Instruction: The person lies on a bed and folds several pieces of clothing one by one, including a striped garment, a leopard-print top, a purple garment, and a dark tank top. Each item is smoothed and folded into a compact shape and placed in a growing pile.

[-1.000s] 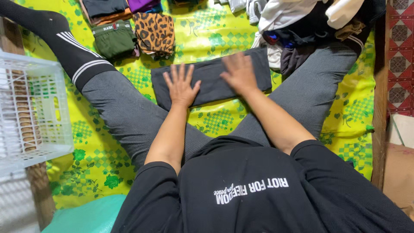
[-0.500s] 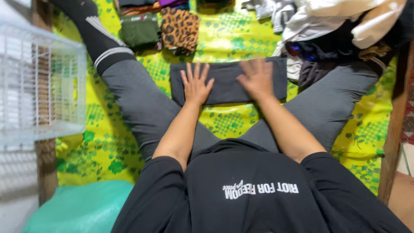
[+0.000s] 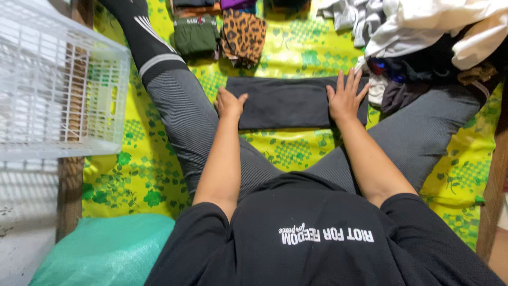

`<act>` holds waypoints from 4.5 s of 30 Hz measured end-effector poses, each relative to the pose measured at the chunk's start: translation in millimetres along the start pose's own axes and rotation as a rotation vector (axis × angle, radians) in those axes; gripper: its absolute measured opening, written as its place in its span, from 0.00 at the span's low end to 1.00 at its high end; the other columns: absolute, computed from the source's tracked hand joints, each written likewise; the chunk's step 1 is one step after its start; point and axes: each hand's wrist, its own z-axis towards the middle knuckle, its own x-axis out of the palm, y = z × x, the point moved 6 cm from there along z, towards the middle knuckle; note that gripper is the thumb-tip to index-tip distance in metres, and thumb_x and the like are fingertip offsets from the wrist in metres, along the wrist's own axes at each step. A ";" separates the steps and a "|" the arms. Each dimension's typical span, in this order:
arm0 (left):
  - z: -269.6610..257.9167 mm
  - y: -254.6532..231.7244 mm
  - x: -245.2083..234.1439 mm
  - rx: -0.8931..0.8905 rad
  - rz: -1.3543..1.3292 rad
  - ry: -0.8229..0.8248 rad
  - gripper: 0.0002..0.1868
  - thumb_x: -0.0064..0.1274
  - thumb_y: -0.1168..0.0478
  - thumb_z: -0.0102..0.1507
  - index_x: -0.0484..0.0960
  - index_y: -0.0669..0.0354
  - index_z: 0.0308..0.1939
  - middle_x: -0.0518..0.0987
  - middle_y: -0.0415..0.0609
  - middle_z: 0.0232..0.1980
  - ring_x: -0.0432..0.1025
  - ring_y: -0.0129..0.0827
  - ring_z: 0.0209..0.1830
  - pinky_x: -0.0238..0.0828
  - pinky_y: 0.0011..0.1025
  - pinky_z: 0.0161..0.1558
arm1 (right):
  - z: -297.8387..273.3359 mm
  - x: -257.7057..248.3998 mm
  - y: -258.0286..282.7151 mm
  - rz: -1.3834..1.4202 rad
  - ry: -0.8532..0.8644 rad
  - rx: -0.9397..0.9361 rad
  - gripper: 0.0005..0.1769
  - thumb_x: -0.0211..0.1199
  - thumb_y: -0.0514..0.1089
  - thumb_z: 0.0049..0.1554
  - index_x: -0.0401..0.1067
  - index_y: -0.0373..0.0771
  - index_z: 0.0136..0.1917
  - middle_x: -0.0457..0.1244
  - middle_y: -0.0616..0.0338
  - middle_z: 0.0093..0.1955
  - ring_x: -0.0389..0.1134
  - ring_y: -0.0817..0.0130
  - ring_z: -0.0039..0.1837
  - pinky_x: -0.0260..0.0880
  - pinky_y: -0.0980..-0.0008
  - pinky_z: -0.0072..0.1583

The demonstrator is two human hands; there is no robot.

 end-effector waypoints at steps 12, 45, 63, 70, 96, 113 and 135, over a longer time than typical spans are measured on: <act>21.8 18.4 22.5 0.028 -0.064 0.302 0.49 0.67 0.46 0.57 0.57 0.65 0.71 0.71 0.68 0.65 0.69 0.60 0.62 0.68 0.46 0.59 | -25.8 36.8 218.9 0.107 0.221 -0.531 0.52 0.55 0.71 0.60 0.48 0.33 0.82 0.40 0.45 0.85 0.36 0.49 0.85 0.32 0.41 0.79; -82.9 -92.6 73.4 0.617 0.367 0.115 0.41 0.44 0.37 0.69 0.50 0.42 0.81 0.37 0.52 0.84 0.28 0.59 0.83 0.27 0.65 0.75 | -9.8 81.4 95.6 1.666 0.468 0.460 0.24 0.60 0.32 0.59 0.66 0.33 0.69 0.68 0.60 0.58 0.70 0.74 0.56 0.71 0.73 0.59; -78.0 -74.7 83.2 0.630 0.261 0.000 0.35 0.43 0.40 0.72 0.54 0.36 0.82 0.37 0.53 0.86 0.30 0.58 0.85 0.29 0.62 0.78 | -17.5 103.0 88.3 1.624 0.327 0.368 0.25 0.62 0.28 0.59 0.66 0.29 0.69 0.69 0.56 0.60 0.71 0.73 0.59 0.71 0.74 0.60; -80.5 -79.3 79.2 0.610 0.307 0.045 0.35 0.44 0.39 0.70 0.56 0.34 0.80 0.35 0.52 0.84 0.29 0.60 0.83 0.27 0.62 0.77 | -17.5 86.8 95.1 1.625 0.331 0.395 0.30 0.61 0.27 0.56 0.63 0.30 0.71 0.68 0.54 0.62 0.71 0.71 0.60 0.72 0.73 0.60; -90.0 -93.0 100.6 0.848 0.446 0.018 0.38 0.42 0.39 0.70 0.50 0.38 0.82 0.38 0.47 0.85 0.29 0.55 0.84 0.21 0.62 0.77 | -15.3 -9.8 116.8 0.553 -0.065 -0.047 0.32 0.63 0.38 0.58 0.61 0.40 0.75 0.62 0.46 0.69 0.60 0.49 0.71 0.58 0.54 0.74; -90.9 -91.2 110.4 0.864 0.429 -0.037 0.40 0.43 0.38 0.72 0.53 0.52 0.81 0.41 0.56 0.86 0.33 0.58 0.85 0.25 0.61 0.79 | 4.8 -28.4 -45.2 0.327 -0.016 0.401 0.33 0.74 0.48 0.51 0.64 0.38 0.65 0.60 0.41 0.65 0.61 0.43 0.67 0.64 0.53 0.65; -63.3 -96.5 117.6 0.756 -0.259 0.186 0.21 0.41 0.49 0.74 0.76 0.47 0.68 0.74 0.50 0.70 0.66 0.45 0.71 0.56 0.50 0.70 | 27.3 -10.7 63.0 1.085 0.211 0.233 0.37 0.75 0.40 0.46 0.68 0.26 0.66 0.69 0.48 0.54 0.73 0.62 0.53 0.74 0.65 0.54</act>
